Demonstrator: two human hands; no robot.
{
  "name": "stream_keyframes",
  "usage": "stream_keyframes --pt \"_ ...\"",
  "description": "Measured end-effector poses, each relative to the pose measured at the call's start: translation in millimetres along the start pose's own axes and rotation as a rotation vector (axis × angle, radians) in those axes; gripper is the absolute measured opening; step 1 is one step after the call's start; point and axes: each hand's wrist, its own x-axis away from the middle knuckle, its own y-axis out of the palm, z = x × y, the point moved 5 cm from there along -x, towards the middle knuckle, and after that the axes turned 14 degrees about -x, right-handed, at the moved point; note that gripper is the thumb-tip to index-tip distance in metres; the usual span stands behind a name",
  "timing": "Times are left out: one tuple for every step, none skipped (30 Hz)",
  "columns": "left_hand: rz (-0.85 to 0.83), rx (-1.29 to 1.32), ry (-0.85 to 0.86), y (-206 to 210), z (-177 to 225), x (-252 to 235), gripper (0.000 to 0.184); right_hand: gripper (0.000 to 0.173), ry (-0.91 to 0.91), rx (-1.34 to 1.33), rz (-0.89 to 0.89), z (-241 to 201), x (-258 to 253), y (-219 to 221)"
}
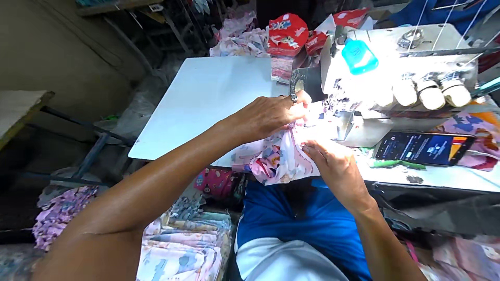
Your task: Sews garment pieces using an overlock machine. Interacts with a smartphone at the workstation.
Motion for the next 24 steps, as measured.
stream_keyframes --pt "0.008 0.021 0.009 3 0 0 0.019 0.020 0.006 -0.012 0.004 1 1 -2" --pt "0.010 0.042 0.019 4 0 0 0.020 0.021 0.009 -0.017 0.010 2 2 -3" --pt "0.015 0.070 0.030 5 -1 -1 0.019 0.022 0.012 -0.017 0.021 3 3 -5" --pt "0.022 0.107 0.038 4 -1 -2 0.020 0.021 0.016 -0.022 0.029 4 4 -6" --pt "0.019 0.122 0.046 1 -1 -3 0.020 0.021 0.021 -0.024 0.031 5 5 -7" --pt "0.012 0.122 0.054 -2 0 -4 0.021 0.021 0.029 -0.024 0.026 7 6 -8" --pt "-0.023 0.113 0.057 -5 0 -5 0.022 0.020 0.038 -0.015 0.025 9 8 -8" --pt "-0.066 0.106 0.045 -8 -2 -4 0.024 0.020 0.053 0.001 0.027 10 9 -9" --pt "-0.100 0.091 0.025 -9 -5 -3 0.023 0.019 0.062 0.021 0.033 12 11 -10" --pt "-0.131 0.075 0.001 -10 -9 0 0.021 0.019 0.070 0.045 0.030 12 11 -11" --pt "-0.142 0.059 -0.012 -10 -13 2 0.022 0.019 0.075 0.068 0.030 12 12 -11" --pt "-0.137 0.044 -0.014 -11 -15 3 0.023 0.018 0.079 0.088 0.038 11 12 -11" --pt "-0.133 0.036 -0.009 -11 -14 3 0.021 0.018 0.072 0.102 0.048 10 11 -11" --pt "-0.126 0.031 0.000 -12 -13 2 0.017 0.018 0.061 0.110 0.056 9 11 -11" --pt "-0.111 0.036 0.009 -12 -10 2 0.014 0.017 0.046 0.111 0.065 7 10 -11" --pt "-0.098 0.046 0.018 -12 -8 2 0.013 0.017 0.028 0.104 0.069 5 10 -11" --pt "-0.079 0.062 0.029 -13 -7 2 0.014 0.016 0.006 0.095 0.073 4 9 -11" --pt "-0.062 0.081 0.041 -13 -5 1 0.015 0.015 -0.015 0.083 0.086 4 10 -10" --pt "-0.047 0.105 0.053 -15 -4 1 0.016 0.015 -0.027 0.070 0.106 3 10 -11" --pt "-0.042 0.129 0.066 -17 -2 1 0.018 0.016 -0.026 0.055 0.128 3 10 -11" --pt "-0.063 0.136 0.071 -19 -1 0 0.019 0.016 -0.009 0.042 0.152 3 10 -12" --pt "-0.086 0.134 0.068 -21 0 1 0.021 0.017 0.013 0.040 0.174 4 10 -13" --pt "-0.107 0.121 0.060 -22 -1 2 0.024 0.017 0.029 0.042 0.190 4 10 -14" --pt "-0.127 0.103 0.045 -23 -2 4 0.027 0.017 0.029 0.041 0.199 4 10 -15"
